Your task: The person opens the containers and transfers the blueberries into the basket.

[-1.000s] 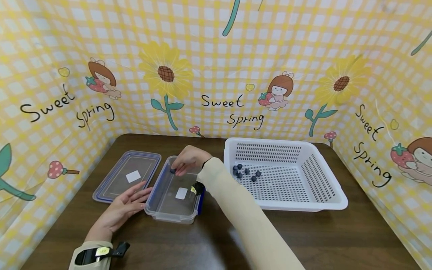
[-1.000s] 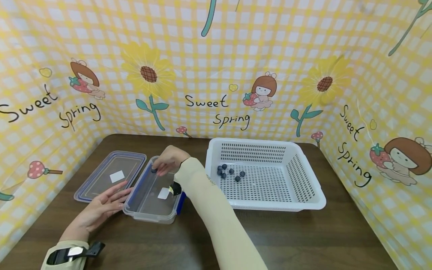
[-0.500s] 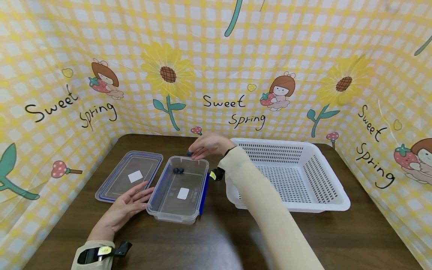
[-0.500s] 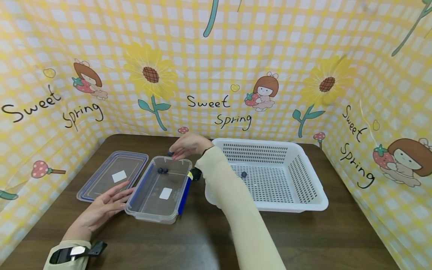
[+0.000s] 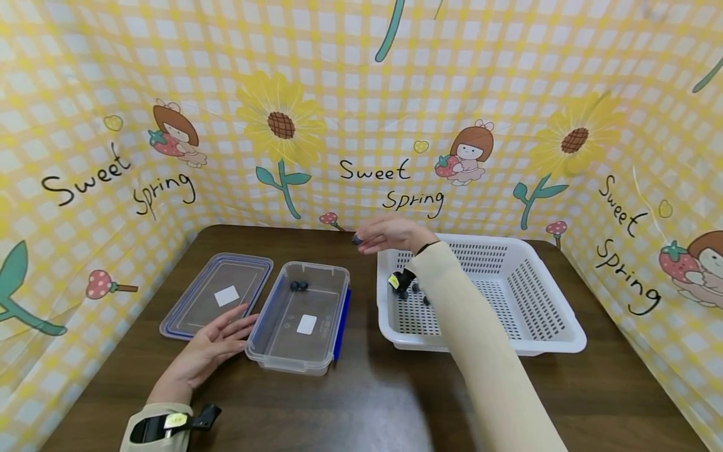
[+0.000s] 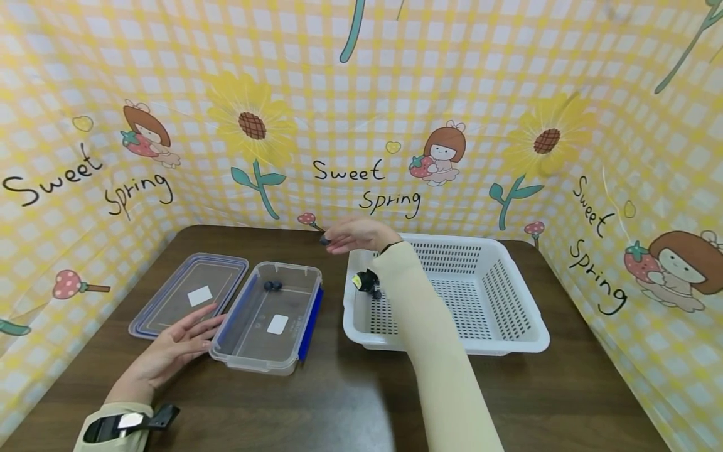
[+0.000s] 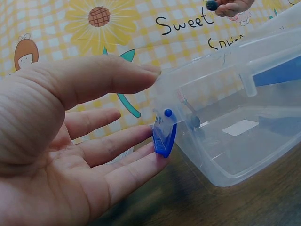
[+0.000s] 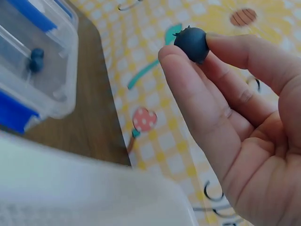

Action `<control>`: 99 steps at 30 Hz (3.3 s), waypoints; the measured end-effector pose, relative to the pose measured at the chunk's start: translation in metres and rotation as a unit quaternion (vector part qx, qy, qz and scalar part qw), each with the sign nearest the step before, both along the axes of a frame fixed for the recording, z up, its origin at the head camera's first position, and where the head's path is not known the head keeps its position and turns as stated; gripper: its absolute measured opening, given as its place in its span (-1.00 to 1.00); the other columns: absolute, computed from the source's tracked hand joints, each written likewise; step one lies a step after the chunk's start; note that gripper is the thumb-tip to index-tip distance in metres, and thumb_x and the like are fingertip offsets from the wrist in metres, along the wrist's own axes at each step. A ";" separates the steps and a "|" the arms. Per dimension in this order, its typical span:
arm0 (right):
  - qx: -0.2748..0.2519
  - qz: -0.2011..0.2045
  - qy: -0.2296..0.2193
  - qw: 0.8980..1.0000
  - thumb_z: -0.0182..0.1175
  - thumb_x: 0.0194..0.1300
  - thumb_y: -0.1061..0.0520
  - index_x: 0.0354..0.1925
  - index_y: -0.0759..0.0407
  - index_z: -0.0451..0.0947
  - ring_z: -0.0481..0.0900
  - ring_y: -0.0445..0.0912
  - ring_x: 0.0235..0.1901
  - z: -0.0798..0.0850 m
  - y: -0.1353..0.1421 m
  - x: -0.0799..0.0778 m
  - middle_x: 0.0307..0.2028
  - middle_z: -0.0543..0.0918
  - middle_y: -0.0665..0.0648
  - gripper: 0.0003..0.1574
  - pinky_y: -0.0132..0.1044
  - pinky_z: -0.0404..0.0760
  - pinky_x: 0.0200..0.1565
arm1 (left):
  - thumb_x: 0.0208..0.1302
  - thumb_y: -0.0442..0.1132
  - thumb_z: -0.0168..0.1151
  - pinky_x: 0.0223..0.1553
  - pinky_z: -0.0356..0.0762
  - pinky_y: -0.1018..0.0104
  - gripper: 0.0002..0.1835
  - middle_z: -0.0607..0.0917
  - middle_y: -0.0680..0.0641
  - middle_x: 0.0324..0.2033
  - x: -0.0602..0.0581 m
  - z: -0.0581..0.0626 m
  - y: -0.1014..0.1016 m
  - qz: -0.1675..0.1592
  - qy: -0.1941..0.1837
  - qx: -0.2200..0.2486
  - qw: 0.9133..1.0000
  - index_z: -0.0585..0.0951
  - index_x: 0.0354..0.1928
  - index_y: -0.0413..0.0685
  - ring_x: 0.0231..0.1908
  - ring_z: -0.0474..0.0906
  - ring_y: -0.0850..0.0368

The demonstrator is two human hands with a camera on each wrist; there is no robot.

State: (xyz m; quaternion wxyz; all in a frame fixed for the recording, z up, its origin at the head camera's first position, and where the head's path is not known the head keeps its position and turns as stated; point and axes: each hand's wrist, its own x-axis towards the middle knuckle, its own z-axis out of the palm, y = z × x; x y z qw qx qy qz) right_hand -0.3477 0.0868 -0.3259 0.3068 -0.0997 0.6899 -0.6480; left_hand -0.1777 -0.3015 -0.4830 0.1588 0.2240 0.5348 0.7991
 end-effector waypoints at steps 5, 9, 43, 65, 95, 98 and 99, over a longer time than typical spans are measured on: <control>-0.009 -0.029 -0.017 0.999 0.04 0.45 0.39 0.11 0.52 0.42 0.71 0.00 -0.31 -0.003 0.028 -0.002 -0.31 0.68 0.22 -0.69 -0.18 0.69 -0.10 | 0.36 -0.66 -0.04 0.11 0.52 0.32 -0.30 0.57 0.06 0.23 0.000 0.000 0.001 -0.003 0.006 0.001 1.000 0.42 0.37 0.22 0.22 0.49 0.21; -0.013 -0.057 -0.026 0.998 0.05 0.44 0.40 0.02 0.48 0.45 0.73 0.00 -0.32 -0.006 0.049 -0.002 -0.33 0.70 0.24 -0.78 -0.19 0.69 -0.12 | 0.36 -0.66 -0.04 0.10 0.52 0.32 -0.29 0.56 0.06 0.24 -0.001 -0.002 -0.001 -0.004 0.010 0.000 1.000 0.39 0.40 0.20 0.22 0.48 0.22; 0.174 -0.108 -0.098 0.974 0.16 0.40 0.31 0.21 0.54 0.38 0.69 -0.07 -0.39 -0.071 0.115 0.005 -0.29 0.67 0.28 -0.51 -0.26 0.70 -0.18 | 0.40 -0.61 -0.01 0.11 0.52 0.33 -0.31 0.55 0.10 0.24 0.003 0.001 0.000 0.012 0.011 -0.029 0.999 0.27 0.48 0.07 0.22 0.48 0.24; 0.059 -0.031 -0.003 0.998 0.09 0.48 0.25 0.15 0.43 0.44 0.70 -0.03 -0.35 0.002 0.044 0.006 -0.24 0.68 0.28 -0.65 -0.15 0.69 -0.12 | 0.38 -0.63 -0.01 0.10 0.52 0.33 -0.32 0.56 0.07 0.23 0.002 0.002 0.001 0.007 0.012 -0.014 1.000 0.39 0.39 0.19 0.22 0.48 0.23; 0.012 -0.007 -0.071 0.997 0.16 0.43 0.28 0.21 0.56 0.43 0.69 0.23 -0.10 -0.059 -0.109 0.031 0.05 0.57 0.56 -0.52 0.02 0.56 0.11 | 0.39 -0.63 -0.03 0.11 0.52 0.32 -0.30 0.56 0.09 0.24 0.002 0.000 -0.001 0.004 0.005 -0.014 1.000 0.31 0.46 0.12 0.22 0.48 0.23; 0.015 -0.014 -0.058 0.998 0.16 0.43 0.25 0.19 0.56 0.44 0.63 0.28 0.02 -0.061 -0.118 0.035 0.06 0.56 0.56 -0.52 0.01 0.58 0.09 | 0.39 -0.63 -0.03 0.10 0.52 0.32 -0.31 0.57 0.09 0.23 0.003 0.001 -0.002 0.006 0.006 -0.014 1.000 0.32 0.45 0.12 0.22 0.49 0.23; 0.021 -0.016 -0.056 0.998 0.16 0.43 0.25 0.19 0.55 0.45 0.62 0.28 0.04 -0.062 -0.121 0.036 0.06 0.57 0.55 -0.52 -0.01 0.59 0.07 | 0.39 -0.63 -0.02 0.10 0.52 0.32 -0.31 0.57 0.08 0.23 0.003 0.001 -0.002 0.007 0.006 -0.014 1.000 0.32 0.45 0.12 0.22 0.49 0.23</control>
